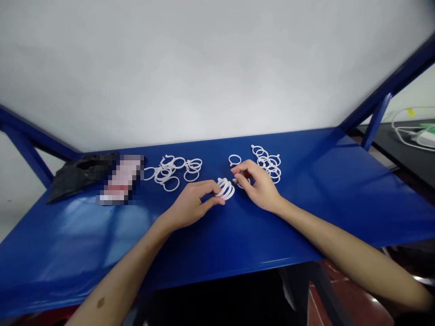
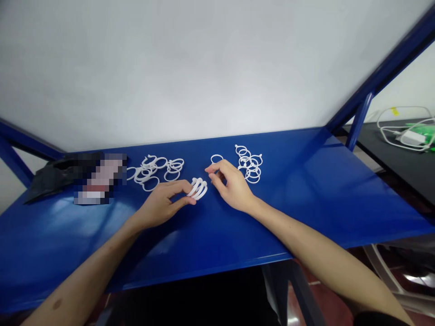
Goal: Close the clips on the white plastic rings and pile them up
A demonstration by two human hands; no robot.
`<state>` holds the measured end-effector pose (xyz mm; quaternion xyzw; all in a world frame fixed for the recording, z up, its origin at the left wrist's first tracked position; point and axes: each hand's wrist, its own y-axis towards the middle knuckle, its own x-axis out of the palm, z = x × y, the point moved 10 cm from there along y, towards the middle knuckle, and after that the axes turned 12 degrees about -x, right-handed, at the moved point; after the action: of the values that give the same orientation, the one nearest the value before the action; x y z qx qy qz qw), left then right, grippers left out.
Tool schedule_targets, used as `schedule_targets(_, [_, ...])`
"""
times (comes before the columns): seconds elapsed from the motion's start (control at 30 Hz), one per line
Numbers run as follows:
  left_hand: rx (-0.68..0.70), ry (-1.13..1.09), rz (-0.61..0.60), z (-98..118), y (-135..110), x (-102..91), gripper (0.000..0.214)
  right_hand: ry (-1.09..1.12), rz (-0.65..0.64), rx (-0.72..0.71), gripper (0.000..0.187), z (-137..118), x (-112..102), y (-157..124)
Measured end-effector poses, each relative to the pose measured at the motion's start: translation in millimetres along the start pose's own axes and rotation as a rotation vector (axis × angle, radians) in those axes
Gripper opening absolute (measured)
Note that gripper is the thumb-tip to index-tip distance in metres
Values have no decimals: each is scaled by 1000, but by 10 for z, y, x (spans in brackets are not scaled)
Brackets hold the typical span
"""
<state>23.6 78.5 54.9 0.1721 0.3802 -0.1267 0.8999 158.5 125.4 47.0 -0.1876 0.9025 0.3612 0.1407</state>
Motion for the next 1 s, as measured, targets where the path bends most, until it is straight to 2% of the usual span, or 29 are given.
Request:
schedule_targets(0.07, [78, 96, 30, 25, -29, 37, 9, -180, -78, -211, 21, -267, 10, 14])
schedule_targets(0.17, [195, 261, 59, 67, -83, 118, 15, -345, -320, -440, 29, -536, 224, -41])
schedule_targets(0.27, [282, 413, 83, 127, -131, 184, 23, -502, -518, -515, 31, -532, 435, -110])
schedule_targets(0.47, [305, 557, 77, 220, -147, 302, 29, -665, -643, -579, 32, -383, 610, -184])
schedule_targets(0.57, [273, 596, 125, 230, -128, 317, 31, -748, -658, -559, 29, -375, 634, -199])
schedule_targets(0.8, [178, 718, 147, 173, -91, 373, 27, -951, -580, -497, 27, -467, 673, -223])
schedule_targets(0.93, [146, 741, 169, 149, -73, 351, 23, -992, -499, -482, 29, -480, 625, -199])
schedule_targets(1.0, [147, 731, 158, 128, -60, 354, 23, -968, -517, -480, 29, -433, 616, -182])
